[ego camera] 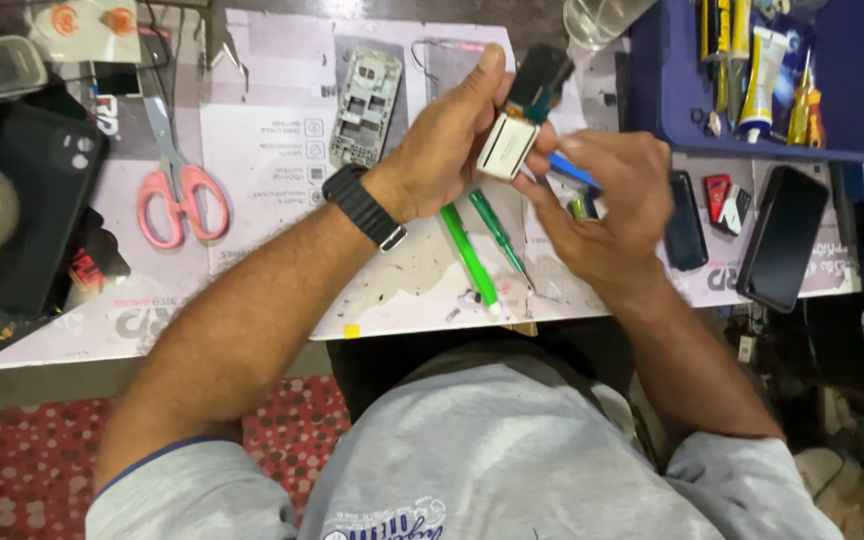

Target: The person disassembles the housing of a mobile phone using a screwdriver, brushes the internal circuit board and components with a blue brush, and uses a small tool to clean the internal edges.

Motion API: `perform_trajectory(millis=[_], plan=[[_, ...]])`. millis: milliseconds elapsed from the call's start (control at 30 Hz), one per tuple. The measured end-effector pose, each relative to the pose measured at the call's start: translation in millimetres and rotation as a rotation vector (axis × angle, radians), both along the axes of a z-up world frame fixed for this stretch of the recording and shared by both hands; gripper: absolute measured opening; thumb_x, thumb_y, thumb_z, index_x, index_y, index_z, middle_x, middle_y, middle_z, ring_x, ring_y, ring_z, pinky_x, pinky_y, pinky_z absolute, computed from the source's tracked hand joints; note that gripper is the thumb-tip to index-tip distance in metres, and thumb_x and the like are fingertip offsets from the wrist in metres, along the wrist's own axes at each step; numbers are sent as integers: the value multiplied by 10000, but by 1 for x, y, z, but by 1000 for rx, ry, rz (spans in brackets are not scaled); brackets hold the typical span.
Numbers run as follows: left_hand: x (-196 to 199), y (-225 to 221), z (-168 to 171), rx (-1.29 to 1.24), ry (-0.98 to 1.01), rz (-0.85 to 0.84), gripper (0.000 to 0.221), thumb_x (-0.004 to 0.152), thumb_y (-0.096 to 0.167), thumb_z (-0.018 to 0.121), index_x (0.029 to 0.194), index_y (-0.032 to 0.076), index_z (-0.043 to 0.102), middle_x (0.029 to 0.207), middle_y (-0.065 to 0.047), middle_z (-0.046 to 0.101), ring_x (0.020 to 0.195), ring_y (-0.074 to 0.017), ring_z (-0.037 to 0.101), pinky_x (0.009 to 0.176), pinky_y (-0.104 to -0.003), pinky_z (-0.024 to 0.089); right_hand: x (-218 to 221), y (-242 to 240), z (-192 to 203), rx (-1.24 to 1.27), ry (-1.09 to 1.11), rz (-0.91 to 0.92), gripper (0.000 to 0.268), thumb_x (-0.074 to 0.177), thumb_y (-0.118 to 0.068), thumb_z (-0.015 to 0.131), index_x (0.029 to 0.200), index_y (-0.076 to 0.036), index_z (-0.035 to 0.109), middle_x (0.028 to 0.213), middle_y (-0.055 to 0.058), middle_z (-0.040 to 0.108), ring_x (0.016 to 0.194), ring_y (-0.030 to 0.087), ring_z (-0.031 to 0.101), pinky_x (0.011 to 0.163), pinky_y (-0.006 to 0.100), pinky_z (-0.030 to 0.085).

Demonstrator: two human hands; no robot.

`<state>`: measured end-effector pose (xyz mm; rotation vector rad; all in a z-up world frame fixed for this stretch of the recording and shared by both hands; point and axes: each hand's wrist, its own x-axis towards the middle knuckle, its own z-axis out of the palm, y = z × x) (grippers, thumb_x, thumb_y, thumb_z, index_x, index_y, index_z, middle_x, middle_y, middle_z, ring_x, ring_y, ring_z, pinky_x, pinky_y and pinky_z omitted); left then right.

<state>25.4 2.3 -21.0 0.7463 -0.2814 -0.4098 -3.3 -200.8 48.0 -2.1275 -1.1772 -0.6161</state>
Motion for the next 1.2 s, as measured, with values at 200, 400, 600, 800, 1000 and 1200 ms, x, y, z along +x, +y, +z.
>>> perform_trajectory(millis=[200,400,600,800,1000,1200], plan=[[-1,-4,-5,-14,46,-5,642,1021,619,424,1183,34,632,1046,-74,691,947,-143,695,818,-322,628,5,7,-4,-197,-116,-32,470,888,-117,931,1243,-57,628,1237,93,680,1070,278,619,968,445,411],[0,-9,-12,27,-60,32,614,1047,596,502,1290,38,584,1081,-43,616,974,-119,621,791,-276,583,7,5,-5,-257,-117,-20,412,928,-139,935,1219,-70,653,1233,59,681,1034,264,617,930,418,396],[1,-11,-16,65,-26,46,648,994,636,509,1311,71,539,1105,-29,584,1041,-106,633,786,-285,652,6,7,-9,-307,-180,-37,346,896,-130,883,1168,-64,680,1229,95,696,1034,280,617,950,454,390],[0,-5,-13,132,-77,39,702,1026,665,453,1268,19,583,1020,-103,684,935,-155,731,757,-327,684,13,0,-2,-218,-126,-9,265,972,-70,831,1181,-50,670,1202,94,712,994,269,651,938,427,397],[-6,-1,8,131,-53,-32,741,990,659,418,1284,4,603,1049,-125,727,812,-161,756,652,-322,682,38,-4,-6,63,148,-165,239,979,-6,776,1180,-4,647,1164,160,682,935,223,659,819,330,511],[-5,0,9,191,-61,-31,761,977,672,420,1232,-19,608,931,-152,738,710,-175,749,565,-303,666,53,-11,-30,424,838,71,323,1085,48,732,1376,55,592,1158,122,704,1013,127,686,921,239,565]])
